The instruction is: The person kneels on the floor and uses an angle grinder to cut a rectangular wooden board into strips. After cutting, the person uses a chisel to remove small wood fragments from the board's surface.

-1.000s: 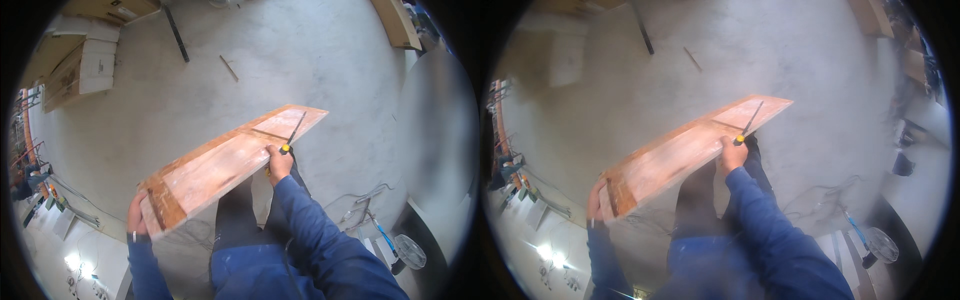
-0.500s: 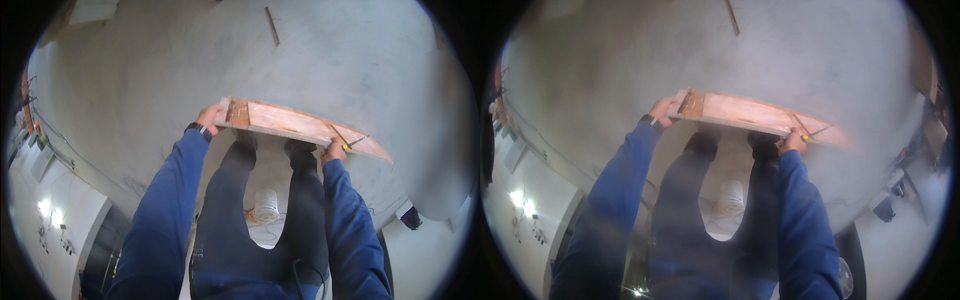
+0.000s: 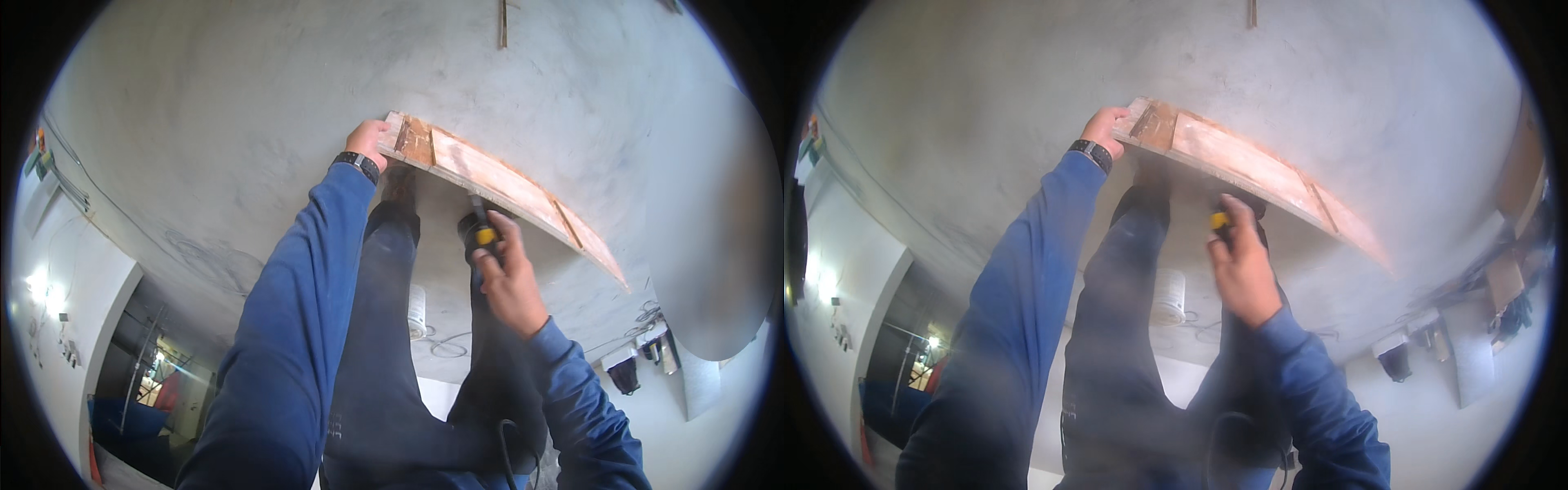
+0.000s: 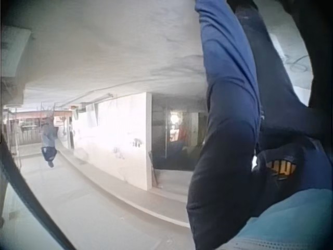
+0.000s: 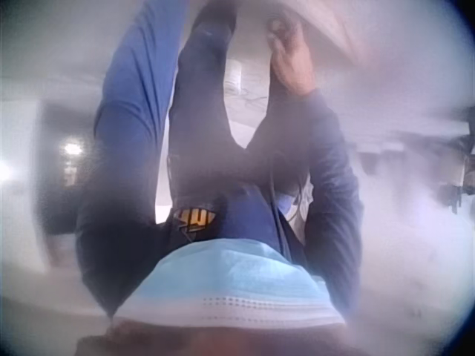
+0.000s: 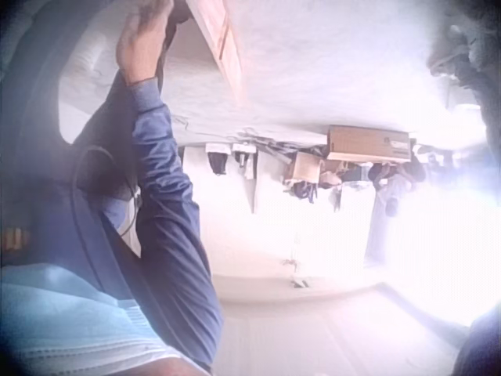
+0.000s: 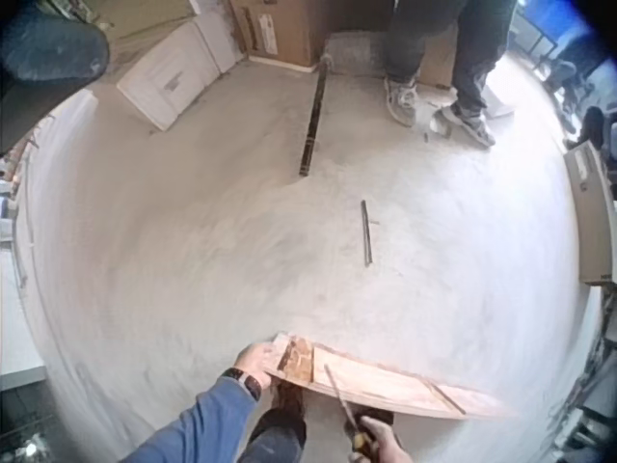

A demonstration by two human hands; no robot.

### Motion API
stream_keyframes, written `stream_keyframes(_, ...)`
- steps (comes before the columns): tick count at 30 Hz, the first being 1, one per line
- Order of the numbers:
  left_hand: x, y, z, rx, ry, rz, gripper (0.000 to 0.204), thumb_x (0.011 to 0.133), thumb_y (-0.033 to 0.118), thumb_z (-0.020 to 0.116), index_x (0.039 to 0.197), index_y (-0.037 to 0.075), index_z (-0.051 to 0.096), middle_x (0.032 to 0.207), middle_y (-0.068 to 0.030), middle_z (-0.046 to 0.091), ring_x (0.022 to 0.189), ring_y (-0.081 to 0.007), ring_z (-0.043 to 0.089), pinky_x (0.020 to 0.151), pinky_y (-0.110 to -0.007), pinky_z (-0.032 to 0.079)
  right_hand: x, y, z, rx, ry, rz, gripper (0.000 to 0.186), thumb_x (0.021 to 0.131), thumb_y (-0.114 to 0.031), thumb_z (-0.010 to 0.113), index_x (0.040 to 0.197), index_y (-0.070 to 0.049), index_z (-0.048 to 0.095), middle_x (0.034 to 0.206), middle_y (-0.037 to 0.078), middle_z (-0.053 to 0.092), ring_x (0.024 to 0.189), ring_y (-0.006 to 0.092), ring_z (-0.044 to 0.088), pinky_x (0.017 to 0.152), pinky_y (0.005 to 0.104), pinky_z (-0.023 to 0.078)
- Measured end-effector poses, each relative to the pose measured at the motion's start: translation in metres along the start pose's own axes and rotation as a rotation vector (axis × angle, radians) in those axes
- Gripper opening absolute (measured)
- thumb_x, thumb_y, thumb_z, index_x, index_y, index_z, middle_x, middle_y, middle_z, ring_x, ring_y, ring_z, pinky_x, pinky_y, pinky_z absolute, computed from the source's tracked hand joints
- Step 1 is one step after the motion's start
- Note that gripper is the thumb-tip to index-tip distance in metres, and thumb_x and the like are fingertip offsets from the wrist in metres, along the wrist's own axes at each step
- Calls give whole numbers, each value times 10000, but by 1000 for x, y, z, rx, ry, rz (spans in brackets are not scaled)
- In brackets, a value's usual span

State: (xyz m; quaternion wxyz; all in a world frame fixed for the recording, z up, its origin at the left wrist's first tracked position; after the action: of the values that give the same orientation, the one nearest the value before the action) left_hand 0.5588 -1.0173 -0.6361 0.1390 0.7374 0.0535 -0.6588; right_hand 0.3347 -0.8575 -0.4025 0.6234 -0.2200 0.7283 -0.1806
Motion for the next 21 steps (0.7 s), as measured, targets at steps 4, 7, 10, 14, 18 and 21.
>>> stream_keyframes(4, -8, -2, 8, -92, -69, -14, 314, 952, 72, 588, 1252, -20, 581, 1244, -184, 666, 1117, -360, 676, 992, -512, 543, 10, -52, 26, -232, -111, -125, 417, 1041, -127, 577, 1446, -38, 539, 1149, 235, 714, 1017, 371, 720, 945, 385, 542)
stream_keyframes(7, -7, -2, 11, -143, -34, 34, 317, 931, 44, 585, 1238, -31, 561, 1234, -193, 644, 1115, -369, 673, 971, -534, 550, 17, -50, 34, -115, -197, 79, 411, 1040, -127, 568, 1434, -15, 552, 1092, 238, 722, 974, 353, 725, 913, 392, 549)
stream_keyframes(10, 1, -1, 11, -164, 45, 100, 329, 905, 12, 581, 1229, -41, 559, 1212, -194, 640, 1093, -376, 674, 932, -543, 565, 23, -57, 32, -40, -218, 130, 408, 1043, -125, 532, 1430, 2, 559, 1028, 229, 723, 894, 303, 734, 854, 399, 558)
stream_keyframes(14, 10, -5, 7, -143, 115, 127, 331, 869, -3, 590, 1194, -59, 563, 1176, -187, 637, 1051, -363, 676, 906, -534, 569, 33, -65, 21, -88, -202, 127, 424, 1056, -139, 497, 1457, -11, 552, 953, 167, 692, 784, 220, 675, 751, 356, 540)
stream_keyframes(18, 15, -10, 4, -153, 136, 118, 322, 848, -6, 598, 1164, -73, 591, 1141, -190, 652, 1023, -357, 680, 879, -528, 561, 39, -65, 21, -114, -234, 123, 453, 1079, -165, 469, 1515, -59, 538, 826, 52, 634, 647, 99, 549, 604, 270, 495)
stream_keyframes(21, 18, -11, 2, -168, 169, 123, 311, 823, -11, 612, 1121, -96, 638, 1103, -197, 681, 973, -356, 689, 827, -518, 554, 41, -63, 19, -162, -248, 111, 453, 1077, -168, 466, 1509, -59, 547, 836, 60, 634, 660, 101, 556, 599, 279, 494)
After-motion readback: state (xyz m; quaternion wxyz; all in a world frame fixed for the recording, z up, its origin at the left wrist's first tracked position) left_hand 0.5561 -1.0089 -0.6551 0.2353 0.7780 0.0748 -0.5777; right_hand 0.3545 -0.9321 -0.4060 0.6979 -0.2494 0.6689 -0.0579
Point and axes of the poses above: each hand's wrist, its own x-axis towards the middle knuckle, its own z-axis out of the palm, y = z × x, the point moved 8 cm from there along x, towards the middle knuckle
